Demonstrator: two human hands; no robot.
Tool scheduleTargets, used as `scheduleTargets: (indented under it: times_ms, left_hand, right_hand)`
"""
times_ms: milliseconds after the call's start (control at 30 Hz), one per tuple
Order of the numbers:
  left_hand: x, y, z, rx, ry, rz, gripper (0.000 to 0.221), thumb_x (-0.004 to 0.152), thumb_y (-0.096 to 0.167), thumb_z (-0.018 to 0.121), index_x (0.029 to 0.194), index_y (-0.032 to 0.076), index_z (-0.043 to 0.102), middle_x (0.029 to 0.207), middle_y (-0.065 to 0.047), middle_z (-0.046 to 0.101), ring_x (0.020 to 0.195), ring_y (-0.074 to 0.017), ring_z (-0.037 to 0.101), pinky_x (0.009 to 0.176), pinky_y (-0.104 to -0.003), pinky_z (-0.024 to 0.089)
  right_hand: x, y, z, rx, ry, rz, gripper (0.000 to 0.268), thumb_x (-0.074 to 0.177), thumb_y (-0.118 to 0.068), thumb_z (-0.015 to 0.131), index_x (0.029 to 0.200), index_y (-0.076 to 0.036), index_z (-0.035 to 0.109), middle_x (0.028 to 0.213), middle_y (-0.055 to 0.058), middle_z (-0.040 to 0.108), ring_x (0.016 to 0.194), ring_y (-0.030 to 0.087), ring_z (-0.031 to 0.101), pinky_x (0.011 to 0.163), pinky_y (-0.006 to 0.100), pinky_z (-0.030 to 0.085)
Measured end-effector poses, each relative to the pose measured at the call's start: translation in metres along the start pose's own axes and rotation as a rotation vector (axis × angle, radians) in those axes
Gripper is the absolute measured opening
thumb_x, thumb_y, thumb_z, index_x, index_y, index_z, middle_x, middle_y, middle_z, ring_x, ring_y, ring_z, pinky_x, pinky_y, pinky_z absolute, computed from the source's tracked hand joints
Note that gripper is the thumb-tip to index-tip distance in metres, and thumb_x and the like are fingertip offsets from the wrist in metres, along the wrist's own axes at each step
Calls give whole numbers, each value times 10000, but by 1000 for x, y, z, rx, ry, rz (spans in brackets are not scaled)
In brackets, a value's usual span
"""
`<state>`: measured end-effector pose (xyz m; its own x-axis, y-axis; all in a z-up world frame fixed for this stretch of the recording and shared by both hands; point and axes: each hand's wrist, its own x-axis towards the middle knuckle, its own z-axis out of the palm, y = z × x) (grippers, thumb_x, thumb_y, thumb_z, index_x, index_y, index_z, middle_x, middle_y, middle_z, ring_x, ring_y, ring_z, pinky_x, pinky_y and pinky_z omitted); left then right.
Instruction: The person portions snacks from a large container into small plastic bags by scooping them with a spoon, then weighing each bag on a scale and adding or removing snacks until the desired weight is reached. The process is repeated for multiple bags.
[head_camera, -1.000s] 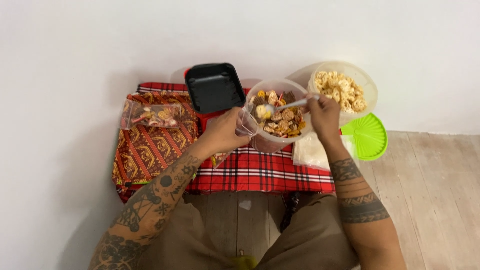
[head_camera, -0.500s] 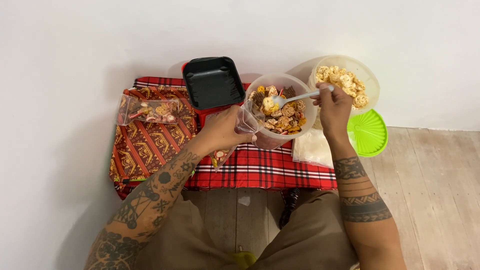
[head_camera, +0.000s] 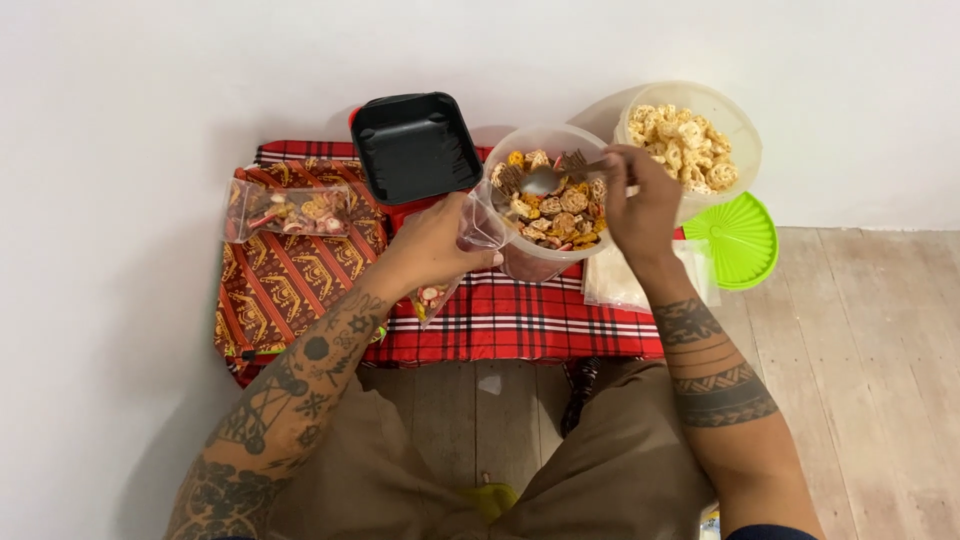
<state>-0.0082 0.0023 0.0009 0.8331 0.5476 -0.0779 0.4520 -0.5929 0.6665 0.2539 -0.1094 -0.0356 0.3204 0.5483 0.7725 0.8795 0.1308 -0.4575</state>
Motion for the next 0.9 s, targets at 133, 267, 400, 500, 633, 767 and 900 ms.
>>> scheduleTargets:
  times_ms: [133,267,400,500,633,767,900]
  left_hand:
    - [4,-8,6,-25,-10,-33,816,731,611,757,1245,30,505,1211,-252,631,1177,-469,613,1006,-550,460]
    - [3,-7,6,-33,-23,-39,794,771,577,756,1277,23,493,1225,-285,611,1189,-500,590,1002,-586,455]
    - [5,-14,10,-53,-26,-98,782,775,553,776,1301,52,486,1222,-218,618,1195,-434,614,983,-525,488]
    - [5,-13,10,-21,-15,-114,795,777,545,773,1318,43,479,1203,-227,610,1182,-441,616,977,-532,489]
    - [7,-16,10,-30,-11,-122,812,779,549,773,1328,29,478,1208,-248,606,1182,-459,613,970,-545,494]
    - [7,-5,6,-36,-61,-114,811,787,521,772,1347,15,474,1227,-262,603,1209,-471,593,1009,-544,474]
    - [8,-7,10,-40,-74,-62,838,752,572,782,1315,19,499,1227,-269,612,1213,-488,584,1033,-551,459]
  right_hand:
    - [-6,-20,11,-81,-104,-89,126,1051,-179,710,1044,-89,797,774,136,731,723,343,715,667,411,584]
    - [-15,-29,20,-136,-158,-46,116,1026,-284,711,1016,-205,795,795,32,740,787,277,736,732,380,586]
    - [-9,-41,11,-19,-247,246,169,1049,-251,617,1049,-170,766,831,145,736,851,424,713,753,511,550]
    - [-8,-23,12,41,-141,406,178,1022,-209,627,993,-110,772,741,122,742,789,395,738,704,458,552]
    - [-13,16,11,96,-121,528,177,1016,-200,619,978,-111,767,694,66,733,668,239,716,668,373,536]
    - [-9,20,3,100,-32,515,183,1035,-165,603,973,-122,770,670,47,727,600,174,680,597,307,520]
    - [-2,28,-2,158,83,436,175,1049,-97,574,999,-68,739,671,95,709,550,151,591,561,268,491]
